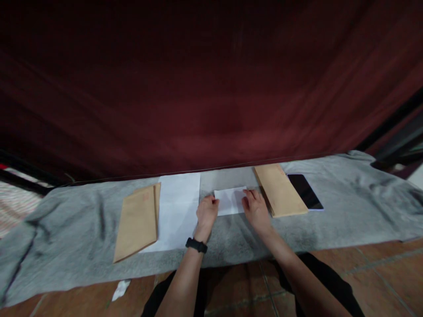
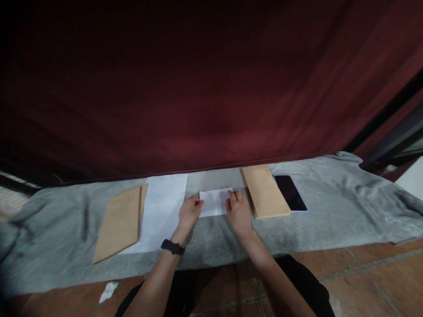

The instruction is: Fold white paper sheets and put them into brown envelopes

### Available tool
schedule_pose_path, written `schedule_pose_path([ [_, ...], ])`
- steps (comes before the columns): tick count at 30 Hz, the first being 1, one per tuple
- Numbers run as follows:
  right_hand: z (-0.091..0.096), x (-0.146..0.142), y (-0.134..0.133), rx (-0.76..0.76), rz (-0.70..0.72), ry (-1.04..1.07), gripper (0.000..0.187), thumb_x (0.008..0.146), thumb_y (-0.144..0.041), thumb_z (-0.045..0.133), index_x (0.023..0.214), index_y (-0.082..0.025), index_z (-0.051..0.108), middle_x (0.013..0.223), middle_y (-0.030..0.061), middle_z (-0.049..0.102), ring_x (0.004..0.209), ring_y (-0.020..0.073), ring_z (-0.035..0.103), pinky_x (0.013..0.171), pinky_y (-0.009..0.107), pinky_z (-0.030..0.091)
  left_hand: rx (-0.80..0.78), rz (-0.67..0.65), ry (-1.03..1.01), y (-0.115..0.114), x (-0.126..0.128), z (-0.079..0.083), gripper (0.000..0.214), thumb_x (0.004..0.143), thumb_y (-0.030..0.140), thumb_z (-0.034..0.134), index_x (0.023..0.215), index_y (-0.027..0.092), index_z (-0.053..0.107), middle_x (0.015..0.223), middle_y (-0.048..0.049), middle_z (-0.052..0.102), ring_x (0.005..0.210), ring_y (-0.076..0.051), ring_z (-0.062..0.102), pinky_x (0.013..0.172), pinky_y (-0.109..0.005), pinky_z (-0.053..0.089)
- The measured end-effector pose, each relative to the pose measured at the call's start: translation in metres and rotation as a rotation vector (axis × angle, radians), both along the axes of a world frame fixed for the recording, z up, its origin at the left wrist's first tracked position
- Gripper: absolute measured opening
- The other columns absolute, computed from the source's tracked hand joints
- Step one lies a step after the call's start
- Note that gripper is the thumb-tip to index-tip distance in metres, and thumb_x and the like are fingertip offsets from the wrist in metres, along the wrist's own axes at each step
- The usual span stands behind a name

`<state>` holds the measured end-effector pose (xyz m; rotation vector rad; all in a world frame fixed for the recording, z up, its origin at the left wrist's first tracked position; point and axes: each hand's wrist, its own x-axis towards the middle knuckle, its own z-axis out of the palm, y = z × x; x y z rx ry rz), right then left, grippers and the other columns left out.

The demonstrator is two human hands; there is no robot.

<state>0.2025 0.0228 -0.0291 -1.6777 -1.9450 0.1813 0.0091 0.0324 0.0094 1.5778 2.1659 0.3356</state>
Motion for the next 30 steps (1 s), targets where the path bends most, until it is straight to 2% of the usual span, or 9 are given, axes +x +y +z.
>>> schedule_pose_path([
  [5,0.0,-0.015,-0.008,0.056,0.221,0.097,0.037,0.102,-0.025,0.04,0.131,-0.017,0.062,0.137,0.0116,0.061,0.127,0.0254,0.054,0.109,0.044,0.045,-0.019,-0.069,-0.013,-0.001,0.001,-0.003,0.018,0.093,0.029,0.058,0.091,0.019,0.073,0.092,-0.0069,0.076,0.086,-0.02,0.07,0.069,-0.027,0.044],
  [8,0.001,-0.02,-0.017,0.038,0.285,0.106,0.04,0.103,-0.028,0.038,0.135,-0.019,0.061,0.139,0.0097,0.062,0.131,0.0236,0.053,0.114,0.045,0.042,-0.019,-0.099,-0.008,-0.005,0.0,-0.003,0.018,0.094,0.028,0.057,0.092,0.019,0.072,0.088,-0.0062,0.075,0.083,-0.019,0.069,0.068,-0.027,0.043],
  [12,-0.001,-0.022,-0.029,0.007,0.351,0.033,0.043,0.105,-0.03,0.037,0.142,-0.019,0.056,0.146,0.0094,0.057,0.138,0.0227,0.048,0.118,0.046,0.037,-0.008,-0.109,0.035,-0.013,0.001,-0.001,0.019,0.096,0.027,0.054,0.097,0.018,0.071,0.094,-0.0082,0.076,0.089,-0.02,0.07,0.073,-0.028,0.045],
  [16,-0.005,-0.023,-0.037,-0.011,0.35,-0.078,0.048,0.106,-0.032,0.034,0.148,-0.014,0.048,0.152,0.0118,0.05,0.143,0.0229,0.042,0.121,0.046,0.033,-0.002,-0.102,0.09,-0.016,0.003,0.0,0.021,0.097,0.028,0.053,0.102,0.018,0.07,0.1,-0.0099,0.076,0.094,-0.022,0.07,0.077,-0.029,0.047],
  [19,-0.008,-0.024,-0.04,-0.009,0.33,-0.152,0.049,0.106,-0.033,0.035,0.151,-0.015,0.044,0.155,0.0109,0.045,0.145,0.0239,0.039,0.122,0.047,0.03,0.016,-0.095,0.138,-0.018,0.008,0.001,0.024,0.098,0.028,0.05,0.109,0.018,0.069,0.104,-0.0111,0.076,0.1,-0.023,0.071,0.081,-0.03,0.048],
  [24,-0.012,-0.026,-0.042,-0.004,0.256,-0.221,0.049,0.106,-0.037,0.037,0.152,-0.02,0.044,0.159,0.0085,0.039,0.147,0.0249,0.036,0.122,0.046,0.027,0.049,-0.093,0.213,-0.023,0.014,0.001,0.029,0.1,0.026,0.045,0.116,0.016,0.067,0.108,-0.0118,0.075,0.103,-0.024,0.071,0.086,-0.032,0.051],
  [30,-0.014,-0.027,-0.04,-0.016,0.171,-0.235,0.049,0.108,-0.035,0.03,0.151,-0.019,0.045,0.159,0.0086,0.038,0.147,0.0248,0.037,0.122,0.045,0.026,0.072,-0.088,0.286,-0.024,0.018,0.002,0.031,0.101,0.027,0.043,0.118,0.016,0.067,0.105,-0.0123,0.076,0.1,-0.025,0.073,0.084,-0.034,0.055],
])
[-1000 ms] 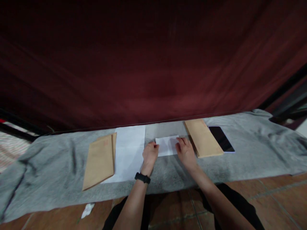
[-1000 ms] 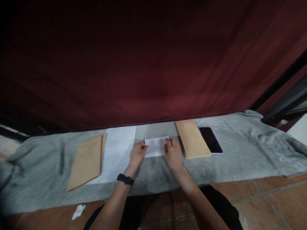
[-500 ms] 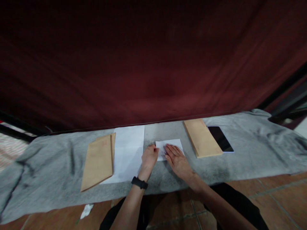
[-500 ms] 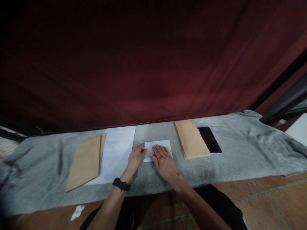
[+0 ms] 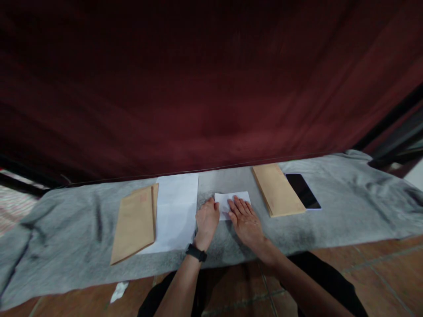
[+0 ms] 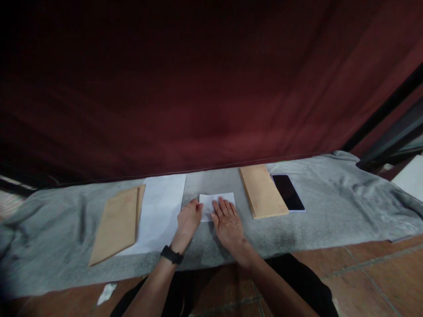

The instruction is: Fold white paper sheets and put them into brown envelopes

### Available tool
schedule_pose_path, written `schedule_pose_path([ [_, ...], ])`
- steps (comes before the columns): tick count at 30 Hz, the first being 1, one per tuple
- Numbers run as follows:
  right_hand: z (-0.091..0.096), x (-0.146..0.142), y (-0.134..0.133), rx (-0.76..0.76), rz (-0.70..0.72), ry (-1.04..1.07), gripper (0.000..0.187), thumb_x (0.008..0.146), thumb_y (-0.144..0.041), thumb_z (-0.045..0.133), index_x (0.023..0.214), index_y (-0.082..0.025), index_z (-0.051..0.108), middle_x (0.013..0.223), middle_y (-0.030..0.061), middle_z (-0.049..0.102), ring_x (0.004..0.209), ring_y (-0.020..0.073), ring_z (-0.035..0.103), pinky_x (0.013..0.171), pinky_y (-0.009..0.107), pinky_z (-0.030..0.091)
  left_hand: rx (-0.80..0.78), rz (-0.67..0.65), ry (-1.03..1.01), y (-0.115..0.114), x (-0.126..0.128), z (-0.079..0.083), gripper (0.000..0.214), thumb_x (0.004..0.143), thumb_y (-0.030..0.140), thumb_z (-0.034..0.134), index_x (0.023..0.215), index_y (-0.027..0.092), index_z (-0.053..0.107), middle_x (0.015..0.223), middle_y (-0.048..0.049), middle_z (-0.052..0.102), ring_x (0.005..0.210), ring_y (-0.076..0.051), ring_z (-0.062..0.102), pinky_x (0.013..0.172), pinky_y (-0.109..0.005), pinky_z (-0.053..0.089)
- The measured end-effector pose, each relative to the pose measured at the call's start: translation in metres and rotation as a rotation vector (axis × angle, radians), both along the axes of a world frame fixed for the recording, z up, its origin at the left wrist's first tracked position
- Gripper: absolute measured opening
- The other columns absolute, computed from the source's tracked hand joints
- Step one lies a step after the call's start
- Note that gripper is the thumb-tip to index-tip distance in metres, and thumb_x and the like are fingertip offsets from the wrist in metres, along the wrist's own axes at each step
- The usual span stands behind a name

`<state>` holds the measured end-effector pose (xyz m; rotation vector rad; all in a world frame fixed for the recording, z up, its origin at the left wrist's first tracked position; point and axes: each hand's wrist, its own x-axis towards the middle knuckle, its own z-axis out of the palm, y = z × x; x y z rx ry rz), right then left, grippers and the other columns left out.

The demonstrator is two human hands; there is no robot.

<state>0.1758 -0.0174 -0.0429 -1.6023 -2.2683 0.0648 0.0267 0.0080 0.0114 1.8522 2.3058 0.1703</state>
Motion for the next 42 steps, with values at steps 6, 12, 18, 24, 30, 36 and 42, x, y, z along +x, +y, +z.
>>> schedule_pose_path([
  [6,-0.003,0.002,0.002,-0.005,-0.031,-0.011,0.049,0.107,-0.033,0.03,0.152,-0.018,0.044,0.159,0.0093,0.036,0.147,0.0254,0.036,0.122,0.046,0.025,0.014,-0.01,0.057,-0.003,0.005,0.004,0.031,0.101,0.026,0.043,0.116,0.014,0.067,0.1,-0.0125,0.077,0.094,-0.025,0.074,0.079,-0.033,0.057],
  [12,-0.004,0.002,0.004,0.012,-0.022,-0.023,0.049,0.106,-0.032,0.031,0.153,-0.019,0.042,0.159,0.0093,0.036,0.147,0.0248,0.037,0.122,0.046,0.026,0.072,-0.04,0.144,-0.007,0.005,-0.006,0.038,0.102,0.025,0.037,0.126,0.008,0.061,0.096,-0.0159,0.076,0.092,-0.027,0.074,0.078,-0.036,0.057],
  [18,-0.009,0.005,0.007,0.045,0.007,-0.05,0.049,0.105,-0.029,0.034,0.152,-0.018,0.043,0.159,0.0087,0.037,0.146,0.0244,0.037,0.122,0.046,0.026,0.291,-0.147,0.053,-0.01,0.017,-0.014,0.038,0.1,0.019,0.037,0.13,0.007,0.057,0.12,-0.0184,0.07,0.114,-0.028,0.066,0.097,-0.041,0.053],
  [24,-0.021,0.011,0.009,0.101,0.097,-0.109,0.057,0.098,-0.021,0.041,0.153,-0.01,0.038,0.16,0.0121,0.036,0.147,0.0246,0.035,0.122,0.044,0.027,0.225,-0.43,-0.154,-0.022,0.051,-0.033,0.058,0.104,0.039,0.028,0.154,0.009,0.033,0.16,-0.0154,0.038,0.149,-0.024,0.032,0.123,-0.044,0.029],
  [30,-0.021,0.013,0.01,0.131,0.078,-0.114,0.056,0.099,-0.017,0.034,0.155,-0.012,0.035,0.162,0.0083,0.034,0.148,0.0205,0.034,0.123,0.041,0.026,0.116,-0.325,-0.104,-0.025,0.05,-0.037,0.067,0.104,0.047,0.02,0.157,0.005,0.025,0.164,-0.0167,0.027,0.153,-0.024,0.019,0.126,-0.045,0.02],
  [36,-0.018,0.02,0.017,0.105,0.01,-0.109,0.052,0.102,-0.022,0.033,0.153,-0.013,0.04,0.158,0.0108,0.04,0.147,0.0227,0.036,0.122,0.043,0.026,0.127,-0.269,0.003,-0.023,0.042,-0.041,0.068,0.103,0.047,0.022,0.156,0.004,0.028,0.163,-0.0173,0.028,0.154,-0.026,0.018,0.125,-0.047,0.02],
  [42,-0.018,0.03,0.018,0.119,-0.072,-0.077,0.053,0.105,-0.03,0.031,0.152,-0.007,0.04,0.155,0.0162,0.043,0.146,0.0263,0.037,0.121,0.046,0.027,0.223,-0.23,0.081,-0.025,0.033,-0.048,0.065,0.103,0.043,0.025,0.154,0.003,0.031,0.161,-0.0187,0.032,0.153,-0.028,0.022,0.124,-0.047,0.023],
])
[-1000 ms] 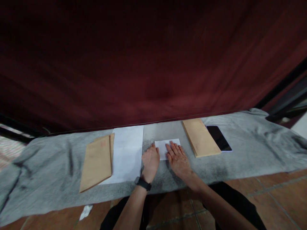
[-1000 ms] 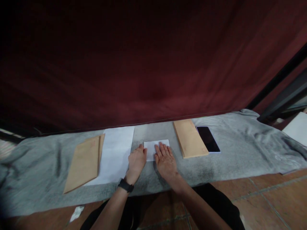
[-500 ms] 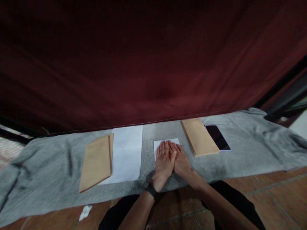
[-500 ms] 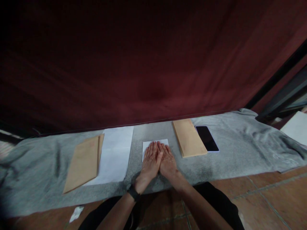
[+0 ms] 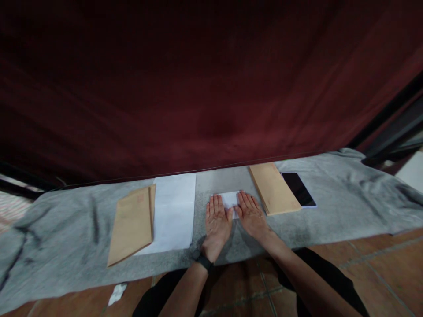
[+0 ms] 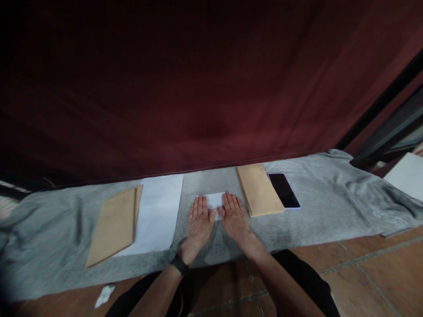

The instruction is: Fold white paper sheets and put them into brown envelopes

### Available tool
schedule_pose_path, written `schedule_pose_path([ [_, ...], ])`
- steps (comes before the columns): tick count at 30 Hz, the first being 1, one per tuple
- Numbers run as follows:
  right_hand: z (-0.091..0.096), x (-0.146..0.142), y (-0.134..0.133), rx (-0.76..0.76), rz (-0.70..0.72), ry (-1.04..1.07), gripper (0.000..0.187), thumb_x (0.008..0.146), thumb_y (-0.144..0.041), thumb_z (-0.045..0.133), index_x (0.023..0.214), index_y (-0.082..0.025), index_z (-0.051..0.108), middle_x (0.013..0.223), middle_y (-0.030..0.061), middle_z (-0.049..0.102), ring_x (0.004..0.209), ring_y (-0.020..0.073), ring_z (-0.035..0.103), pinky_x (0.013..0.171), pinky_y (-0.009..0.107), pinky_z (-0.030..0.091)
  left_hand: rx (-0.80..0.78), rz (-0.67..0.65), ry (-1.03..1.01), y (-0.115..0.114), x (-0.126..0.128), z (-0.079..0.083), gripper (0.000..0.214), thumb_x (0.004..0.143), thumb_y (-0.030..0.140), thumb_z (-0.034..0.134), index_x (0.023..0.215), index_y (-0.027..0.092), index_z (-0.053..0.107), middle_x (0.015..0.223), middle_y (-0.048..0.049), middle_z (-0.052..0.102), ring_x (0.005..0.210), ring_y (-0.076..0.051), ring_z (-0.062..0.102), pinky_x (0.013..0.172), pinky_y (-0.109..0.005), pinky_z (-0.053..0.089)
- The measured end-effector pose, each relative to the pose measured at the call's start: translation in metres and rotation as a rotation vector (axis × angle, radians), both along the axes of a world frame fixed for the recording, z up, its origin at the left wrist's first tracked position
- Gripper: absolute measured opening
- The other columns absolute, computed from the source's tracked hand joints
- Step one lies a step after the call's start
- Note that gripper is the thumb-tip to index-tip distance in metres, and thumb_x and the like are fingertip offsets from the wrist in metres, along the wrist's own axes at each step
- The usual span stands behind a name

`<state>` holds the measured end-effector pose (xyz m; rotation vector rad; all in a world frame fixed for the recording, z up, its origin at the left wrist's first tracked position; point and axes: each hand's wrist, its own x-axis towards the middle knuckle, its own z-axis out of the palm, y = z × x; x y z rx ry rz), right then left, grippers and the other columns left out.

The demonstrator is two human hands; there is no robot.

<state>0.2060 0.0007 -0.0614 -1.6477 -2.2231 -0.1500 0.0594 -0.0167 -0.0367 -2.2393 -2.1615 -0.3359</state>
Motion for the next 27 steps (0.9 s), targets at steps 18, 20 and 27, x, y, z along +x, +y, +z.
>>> schedule_pose_path([
  [18,0.011,-0.002,-0.022,0.007,0.196,0.141,0.054,0.105,-0.03,0.034,0.155,-0.011,0.036,0.158,0.0122,0.04,0.148,0.0236,0.034,0.12,0.045,0.033,-0.051,0.084,0.101,0.002,-0.012,0.009,0.057,0.102,0.03,0.031,0.153,0.005,0.036,0.161,-0.0167,0.031,0.151,-0.029,0.027,0.124,-0.047,0.023],
  [20,0.014,-0.008,-0.028,-0.033,0.3,0.133,0.052,0.105,-0.033,0.035,0.153,-0.013,0.039,0.158,0.0095,0.041,0.148,0.0209,0.035,0.121,0.042,0.032,-0.049,0.064,0.113,0.002,-0.014,0.008,0.057,0.102,0.029,0.031,0.153,0.005,0.036,0.161,-0.0167,0.03,0.151,-0.03,0.026,0.124,-0.048,0.024],
  [27,0.009,0.001,-0.026,-0.012,0.217,0.076,0.053,0.106,-0.035,0.037,0.154,-0.014,0.038,0.158,0.0091,0.04,0.147,0.02,0.037,0.123,0.041,0.028,-0.003,0.064,0.108,0.002,-0.016,0.002,0.057,0.102,0.03,0.031,0.154,0.01,0.035,0.16,-0.0138,0.034,0.151,-0.028,0.028,0.123,-0.048,0.025],
])
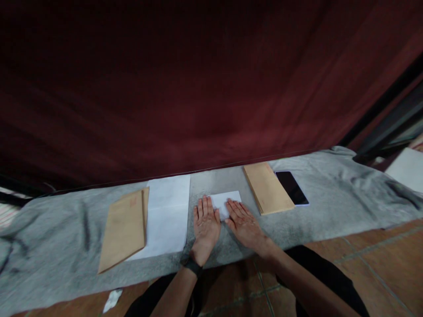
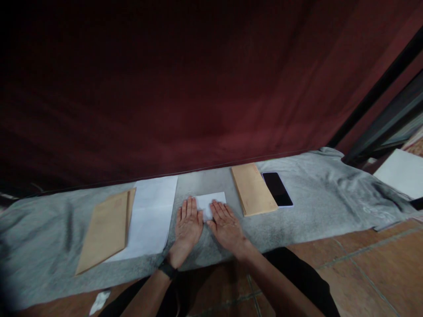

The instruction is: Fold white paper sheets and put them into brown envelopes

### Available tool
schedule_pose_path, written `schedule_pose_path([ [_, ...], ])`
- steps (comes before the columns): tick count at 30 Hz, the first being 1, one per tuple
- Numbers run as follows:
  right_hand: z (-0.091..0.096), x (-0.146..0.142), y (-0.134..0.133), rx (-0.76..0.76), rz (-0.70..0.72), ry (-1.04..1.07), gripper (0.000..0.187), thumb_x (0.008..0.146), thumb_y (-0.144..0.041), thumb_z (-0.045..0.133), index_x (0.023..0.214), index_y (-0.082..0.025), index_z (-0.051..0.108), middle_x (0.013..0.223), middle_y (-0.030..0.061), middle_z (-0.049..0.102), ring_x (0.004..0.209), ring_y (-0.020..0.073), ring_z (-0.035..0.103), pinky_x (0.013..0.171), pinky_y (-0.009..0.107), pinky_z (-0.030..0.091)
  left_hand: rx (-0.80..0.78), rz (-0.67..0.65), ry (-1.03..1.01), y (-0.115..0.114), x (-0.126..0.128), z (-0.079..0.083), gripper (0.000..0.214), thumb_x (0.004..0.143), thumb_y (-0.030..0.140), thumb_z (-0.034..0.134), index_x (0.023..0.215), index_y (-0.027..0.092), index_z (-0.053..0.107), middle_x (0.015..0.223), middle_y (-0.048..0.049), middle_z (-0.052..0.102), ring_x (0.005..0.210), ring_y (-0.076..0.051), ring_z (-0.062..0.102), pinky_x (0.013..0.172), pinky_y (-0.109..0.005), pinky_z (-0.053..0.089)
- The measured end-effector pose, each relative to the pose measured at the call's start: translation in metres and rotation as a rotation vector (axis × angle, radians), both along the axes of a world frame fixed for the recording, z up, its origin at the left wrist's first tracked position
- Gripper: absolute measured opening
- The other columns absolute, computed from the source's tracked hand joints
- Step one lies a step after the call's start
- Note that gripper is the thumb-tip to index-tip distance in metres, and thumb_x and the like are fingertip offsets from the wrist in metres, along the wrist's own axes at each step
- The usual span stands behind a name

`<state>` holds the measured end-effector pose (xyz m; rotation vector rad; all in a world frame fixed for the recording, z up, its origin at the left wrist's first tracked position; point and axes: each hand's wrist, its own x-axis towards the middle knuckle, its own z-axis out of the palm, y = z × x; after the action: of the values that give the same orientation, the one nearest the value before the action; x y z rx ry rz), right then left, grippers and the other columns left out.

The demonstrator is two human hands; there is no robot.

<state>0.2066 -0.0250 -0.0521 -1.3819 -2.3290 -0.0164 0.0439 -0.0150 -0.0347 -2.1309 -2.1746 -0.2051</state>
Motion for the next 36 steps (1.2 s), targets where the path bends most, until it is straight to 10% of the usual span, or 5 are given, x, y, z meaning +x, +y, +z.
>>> schedule_pose_path([
  [11,-0.006,0.015,0.009,-0.013,-0.186,-0.069,0.053,0.106,-0.032,0.033,0.154,-0.012,0.037,0.158,0.0102,0.04,0.146,0.0239,0.038,0.121,0.043,0.027,0.078,0.031,-0.041,-0.002,0.0,0.003,0.058,0.102,0.03,0.032,0.152,0.002,0.035,0.16,-0.0198,0.033,0.15,-0.03,0.029,0.123,-0.048,0.026],
  [19,-0.009,0.017,0.011,-0.021,-0.166,-0.077,0.052,0.105,-0.029,0.033,0.154,-0.015,0.039,0.158,0.0094,0.04,0.146,0.0231,0.037,0.121,0.043,0.027,0.048,-0.406,-0.147,-0.022,0.027,-0.003,0.061,0.103,0.04,0.033,0.157,0.01,0.026,0.162,-0.0148,0.032,0.152,-0.025,0.024,0.123,-0.049,0.03],
  [36,-0.01,0.019,0.009,0.029,-0.233,-0.063,0.052,0.105,-0.029,0.033,0.152,-0.01,0.04,0.155,0.0127,0.045,0.143,0.0257,0.042,0.119,0.043,0.031,-0.026,-0.067,-0.05,-0.013,-0.012,-0.004,0.058,0.102,0.032,0.03,0.153,0.005,0.035,0.161,-0.0161,0.032,0.151,-0.026,0.028,0.123,-0.045,0.026],
])
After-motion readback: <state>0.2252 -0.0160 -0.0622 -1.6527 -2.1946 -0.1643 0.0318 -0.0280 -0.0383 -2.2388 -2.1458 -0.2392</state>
